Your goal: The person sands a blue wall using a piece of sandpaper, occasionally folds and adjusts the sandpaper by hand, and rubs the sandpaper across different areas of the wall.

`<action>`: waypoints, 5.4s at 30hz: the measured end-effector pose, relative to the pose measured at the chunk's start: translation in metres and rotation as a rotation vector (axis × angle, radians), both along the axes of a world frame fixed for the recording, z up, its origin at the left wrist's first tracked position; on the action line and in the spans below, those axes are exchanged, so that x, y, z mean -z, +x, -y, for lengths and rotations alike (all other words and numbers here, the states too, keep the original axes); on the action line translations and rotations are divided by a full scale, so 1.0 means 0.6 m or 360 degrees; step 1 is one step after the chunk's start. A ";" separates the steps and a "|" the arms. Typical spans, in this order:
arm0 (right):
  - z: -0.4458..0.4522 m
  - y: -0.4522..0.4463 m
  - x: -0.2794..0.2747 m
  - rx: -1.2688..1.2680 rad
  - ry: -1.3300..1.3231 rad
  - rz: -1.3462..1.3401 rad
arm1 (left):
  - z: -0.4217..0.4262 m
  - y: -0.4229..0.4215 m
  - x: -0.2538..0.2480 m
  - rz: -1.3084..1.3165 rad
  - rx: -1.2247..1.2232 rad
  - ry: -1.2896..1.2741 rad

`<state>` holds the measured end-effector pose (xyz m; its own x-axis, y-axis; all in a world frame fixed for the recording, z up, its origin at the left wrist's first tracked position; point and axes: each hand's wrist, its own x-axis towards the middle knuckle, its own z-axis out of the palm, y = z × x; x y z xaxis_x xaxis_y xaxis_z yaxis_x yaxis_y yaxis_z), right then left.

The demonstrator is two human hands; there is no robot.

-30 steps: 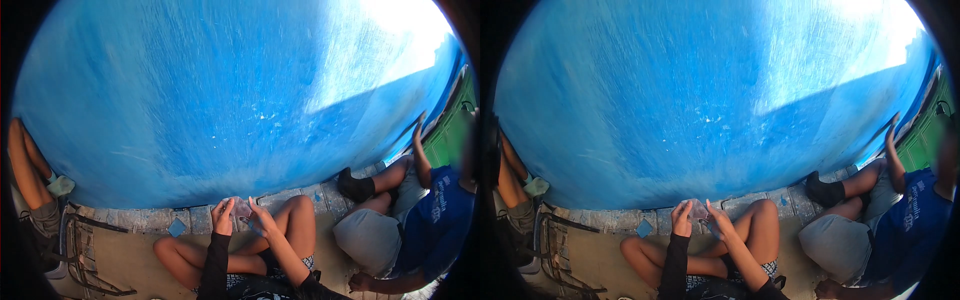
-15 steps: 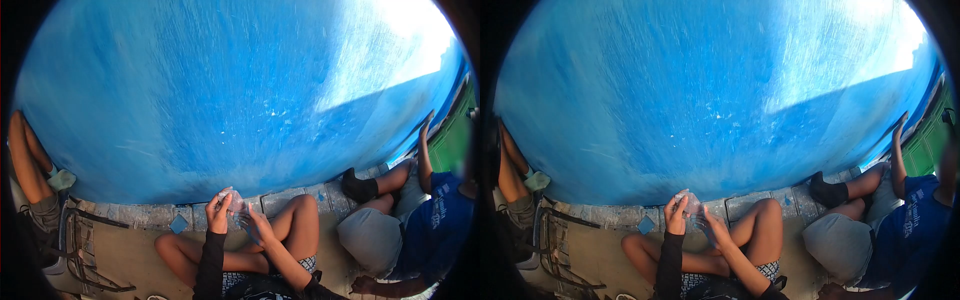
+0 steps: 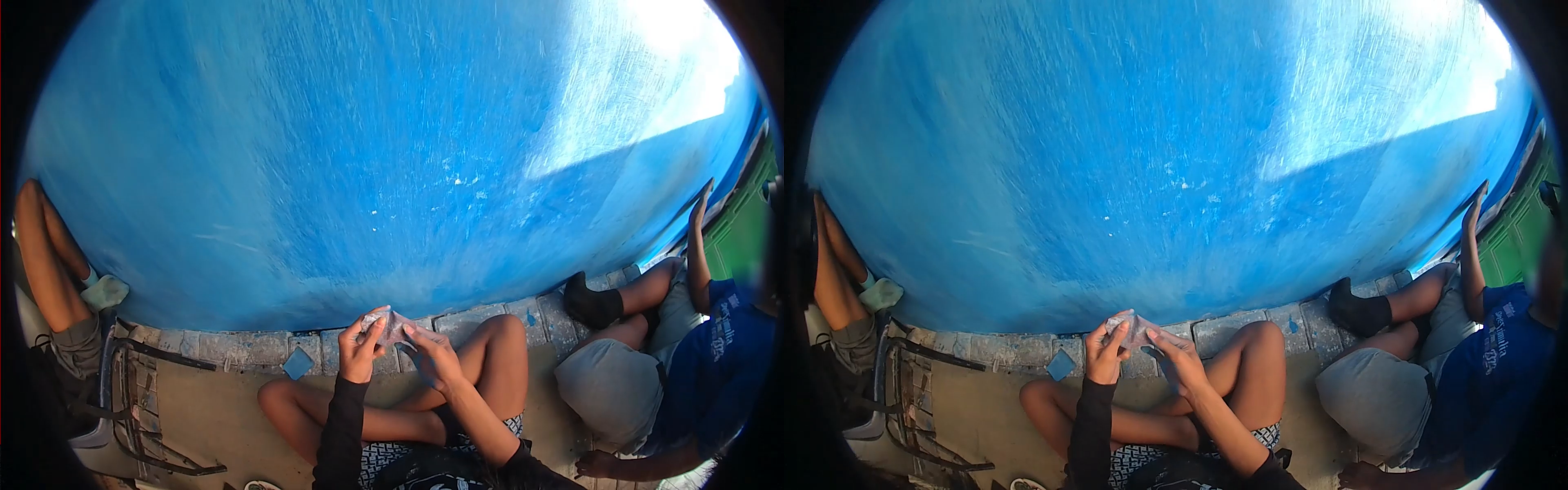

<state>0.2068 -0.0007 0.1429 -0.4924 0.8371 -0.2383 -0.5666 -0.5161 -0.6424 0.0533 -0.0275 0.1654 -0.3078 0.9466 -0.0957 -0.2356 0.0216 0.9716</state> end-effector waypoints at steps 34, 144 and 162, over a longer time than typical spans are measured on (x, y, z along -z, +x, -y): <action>0.004 -0.004 0.079 -0.0012 -0.0097 -0.0338 | 0.021 0.056 0.106 -0.0177 -0.0247 0.0224; -0.276 -0.018 -0.438 0.1966 0.3439 0.2270 | 0.055 -0.020 0.322 -0.0887 -0.0310 0.0321; -0.268 -0.132 -0.454 0.1810 0.4121 0.2367 | 0.021 -0.028 0.322 -0.0984 -0.0430 0.0280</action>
